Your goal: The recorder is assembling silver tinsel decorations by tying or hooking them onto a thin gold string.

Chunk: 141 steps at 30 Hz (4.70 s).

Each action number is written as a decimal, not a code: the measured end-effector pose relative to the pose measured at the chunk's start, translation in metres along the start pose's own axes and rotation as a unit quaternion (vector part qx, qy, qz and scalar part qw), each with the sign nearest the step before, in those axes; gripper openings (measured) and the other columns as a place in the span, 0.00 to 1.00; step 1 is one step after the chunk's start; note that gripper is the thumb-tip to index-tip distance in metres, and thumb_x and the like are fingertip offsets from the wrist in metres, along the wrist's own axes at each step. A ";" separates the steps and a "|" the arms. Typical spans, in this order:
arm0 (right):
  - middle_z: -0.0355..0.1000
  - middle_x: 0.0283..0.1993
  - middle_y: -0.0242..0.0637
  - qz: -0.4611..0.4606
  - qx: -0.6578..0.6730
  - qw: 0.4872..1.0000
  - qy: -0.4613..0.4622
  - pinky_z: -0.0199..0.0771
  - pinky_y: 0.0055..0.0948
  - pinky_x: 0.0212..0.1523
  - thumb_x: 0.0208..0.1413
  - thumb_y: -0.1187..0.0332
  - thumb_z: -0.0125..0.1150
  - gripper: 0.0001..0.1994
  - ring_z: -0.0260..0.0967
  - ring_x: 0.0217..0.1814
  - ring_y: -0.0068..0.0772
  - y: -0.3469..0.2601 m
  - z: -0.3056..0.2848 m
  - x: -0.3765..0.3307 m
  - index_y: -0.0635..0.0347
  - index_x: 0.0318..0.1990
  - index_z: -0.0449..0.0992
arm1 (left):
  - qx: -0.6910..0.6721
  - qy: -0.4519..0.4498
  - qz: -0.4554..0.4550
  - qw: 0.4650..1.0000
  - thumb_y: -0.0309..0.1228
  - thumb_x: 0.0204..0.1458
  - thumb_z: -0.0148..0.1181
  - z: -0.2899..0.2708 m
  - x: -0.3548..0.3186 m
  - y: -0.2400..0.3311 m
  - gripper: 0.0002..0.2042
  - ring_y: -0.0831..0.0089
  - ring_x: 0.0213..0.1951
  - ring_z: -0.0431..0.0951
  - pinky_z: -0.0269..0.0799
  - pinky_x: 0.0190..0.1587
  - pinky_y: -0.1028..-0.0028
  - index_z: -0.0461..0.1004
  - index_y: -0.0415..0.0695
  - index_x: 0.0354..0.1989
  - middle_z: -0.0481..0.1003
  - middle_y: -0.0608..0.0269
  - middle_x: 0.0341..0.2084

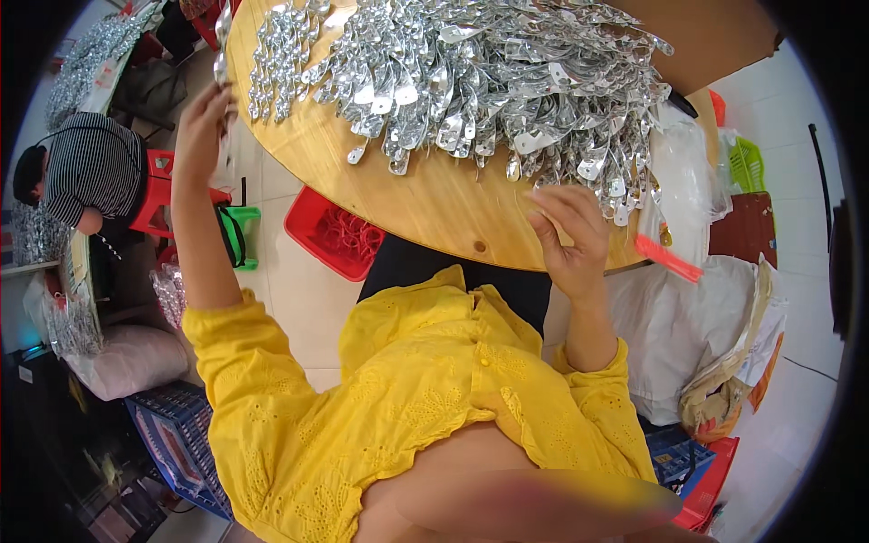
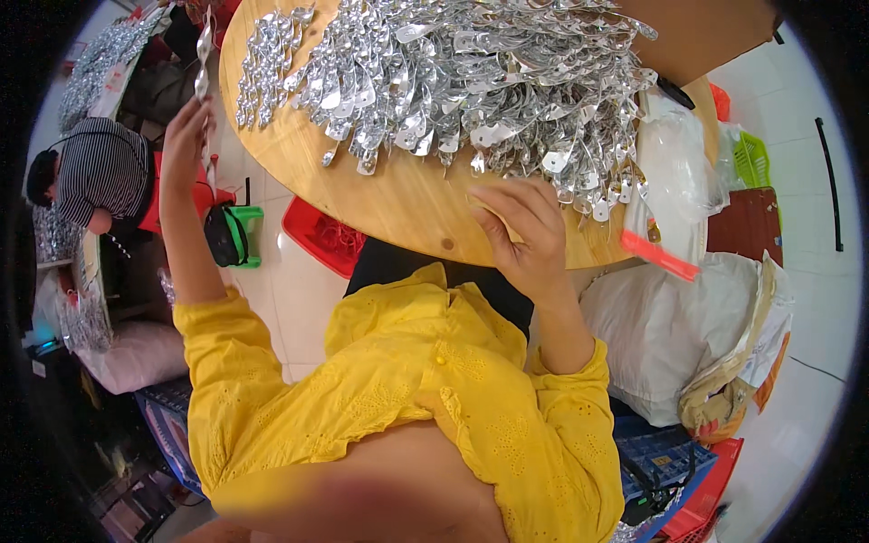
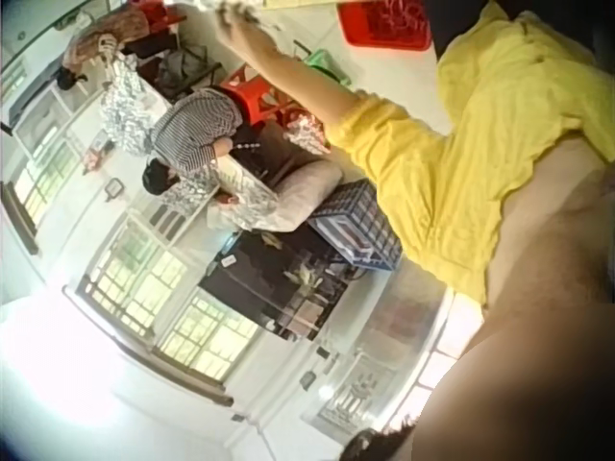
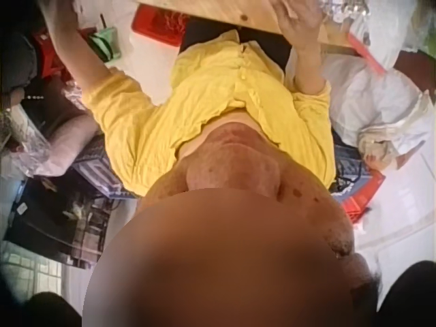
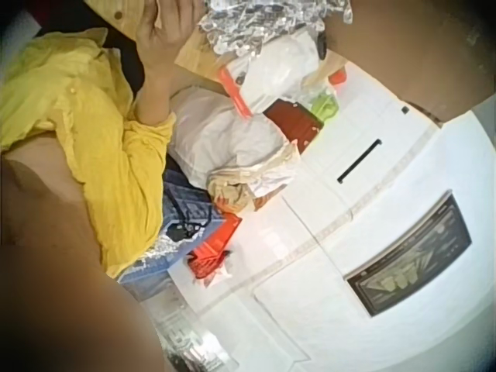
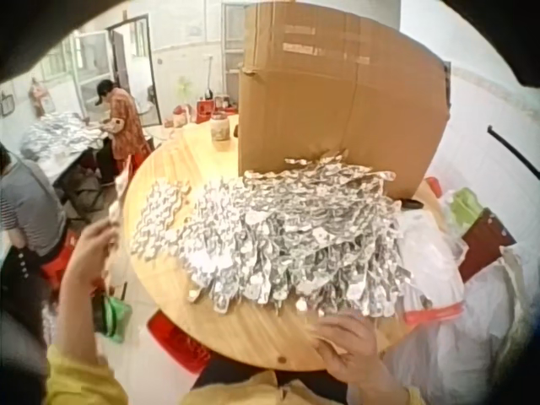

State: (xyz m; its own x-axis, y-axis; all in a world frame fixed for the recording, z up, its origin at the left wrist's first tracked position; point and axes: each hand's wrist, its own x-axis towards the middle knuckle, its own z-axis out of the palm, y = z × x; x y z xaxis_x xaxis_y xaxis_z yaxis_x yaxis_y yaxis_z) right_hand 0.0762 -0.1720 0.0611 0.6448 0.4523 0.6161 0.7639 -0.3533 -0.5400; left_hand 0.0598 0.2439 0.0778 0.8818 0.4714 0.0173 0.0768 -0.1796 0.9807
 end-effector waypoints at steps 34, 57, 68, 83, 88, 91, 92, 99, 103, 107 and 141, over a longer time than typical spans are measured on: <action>0.68 0.21 0.35 0.153 0.036 0.987 0.012 0.61 0.19 0.25 0.40 0.78 0.57 0.05 0.63 0.23 0.26 0.008 -0.020 -0.061 0.64 0.29 0.73 | 0.312 -0.152 0.405 0.846 0.40 0.45 0.49 0.237 0.079 0.110 0.16 0.57 0.30 0.71 0.66 0.33 0.67 0.72 0.37 0.27 0.71 0.49 0.27; 0.67 0.18 0.36 0.175 0.052 0.983 0.008 0.60 0.19 0.24 0.40 0.79 0.56 0.04 0.63 0.22 0.26 0.009 -0.024 -0.074 0.65 0.27 0.73 | 0.434 0.104 0.486 0.751 0.35 0.36 0.52 0.255 0.065 0.152 0.11 0.58 0.28 0.71 0.66 0.30 0.67 0.73 0.39 0.20 0.70 0.51 0.23; 0.64 0.39 0.39 0.211 0.463 0.852 0.118 0.59 0.17 0.23 0.47 0.61 0.54 0.25 0.60 0.25 0.22 -0.003 -0.025 -0.063 0.62 0.50 0.56 | 0.008 -0.181 0.322 0.929 0.18 0.40 0.50 0.167 -0.119 0.037 0.07 0.72 0.23 0.69 0.63 0.24 0.79 0.72 0.39 0.29 0.71 0.61 0.25; 0.68 0.25 0.34 0.377 0.372 0.827 -0.187 0.63 0.20 0.27 0.44 0.70 0.55 0.07 0.64 0.24 0.20 -0.027 0.060 -0.080 0.66 0.29 0.69 | -0.131 -0.362 -0.146 0.911 0.27 0.44 0.55 0.199 -0.190 -0.030 0.10 0.84 0.28 0.69 0.63 0.24 0.86 0.69 0.34 0.34 0.71 0.64 0.30; 0.66 0.27 0.33 0.316 0.149 0.937 -0.026 0.62 0.17 0.24 0.41 0.73 0.58 0.05 0.62 0.24 0.20 0.007 0.038 -0.067 0.63 0.27 0.73 | -0.229 -0.200 -0.085 0.949 0.24 0.47 0.50 0.190 -0.171 -0.045 0.13 0.83 0.29 0.69 0.64 0.31 0.86 0.63 0.37 0.42 0.70 0.67 0.25; 0.62 0.22 0.33 0.222 0.007 0.975 0.012 0.60 0.21 0.22 0.38 0.73 0.59 0.05 0.59 0.23 0.24 0.032 0.043 -0.062 0.61 0.26 0.73 | -0.196 -0.186 -0.051 0.961 0.29 0.49 0.46 0.186 -0.157 -0.034 0.17 0.86 0.22 0.61 0.54 0.23 0.88 0.58 0.40 0.48 0.67 0.68 0.24; 0.62 0.22 0.33 0.193 -0.009 0.981 0.008 0.60 0.23 0.24 0.38 0.73 0.59 0.04 0.60 0.25 0.27 0.036 0.048 -0.060 0.61 0.25 0.73 | -0.208 -0.192 -0.066 0.957 0.33 0.51 0.44 0.184 -0.152 -0.034 0.19 0.85 0.21 0.59 0.53 0.24 0.87 0.56 0.41 0.51 0.66 0.68 0.26; 0.62 0.24 0.36 0.163 -0.105 0.980 -0.050 0.58 0.30 0.36 0.37 0.72 0.57 0.04 0.59 0.32 0.36 0.042 0.062 -0.054 0.61 0.23 0.72 | -0.359 -0.253 -0.235 0.867 0.38 0.53 0.38 0.175 -0.136 -0.027 0.21 0.81 0.27 0.64 0.59 0.30 0.83 0.55 0.36 0.51 0.66 0.65 0.29; 0.63 0.26 0.36 0.132 -0.150 0.978 -0.053 0.58 0.32 0.37 0.37 0.72 0.56 0.06 0.59 0.33 0.37 0.036 0.059 -0.049 0.61 0.26 0.70 | -0.360 -0.282 -0.184 0.870 0.37 0.53 0.39 0.181 -0.132 -0.022 0.20 0.79 0.30 0.66 0.60 0.32 0.81 0.57 0.34 0.49 0.67 0.65 0.30; 0.65 0.30 0.34 0.172 0.076 0.981 0.048 0.60 0.22 0.33 0.44 0.74 0.53 0.05 0.62 0.32 0.26 0.030 0.050 -0.041 0.62 0.30 0.67 | -0.359 -0.254 -0.191 0.877 0.37 0.51 0.44 0.202 -0.136 -0.016 0.17 0.81 0.28 0.64 0.59 0.33 0.83 0.65 0.37 0.43 0.68 0.68 0.27; 0.69 0.27 0.38 0.266 0.256 0.927 0.064 0.67 0.16 0.32 0.43 0.79 0.55 0.14 0.67 0.31 0.21 0.001 0.045 -0.021 0.64 0.35 0.56 | -0.401 -0.262 -0.241 0.844 0.38 0.51 0.44 0.230 -0.148 -0.017 0.17 0.82 0.30 0.61 0.57 0.34 0.82 0.66 0.39 0.43 0.67 0.70 0.32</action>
State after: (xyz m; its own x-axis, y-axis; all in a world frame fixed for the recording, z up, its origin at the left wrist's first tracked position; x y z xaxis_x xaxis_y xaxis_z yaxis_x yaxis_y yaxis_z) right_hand 0.0619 -0.1448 0.0220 0.9495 0.2133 0.2302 0.2455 -0.0481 -0.9682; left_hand 0.0350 -0.0211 0.0137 0.9393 -0.1620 -0.3026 0.3303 0.6658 0.6690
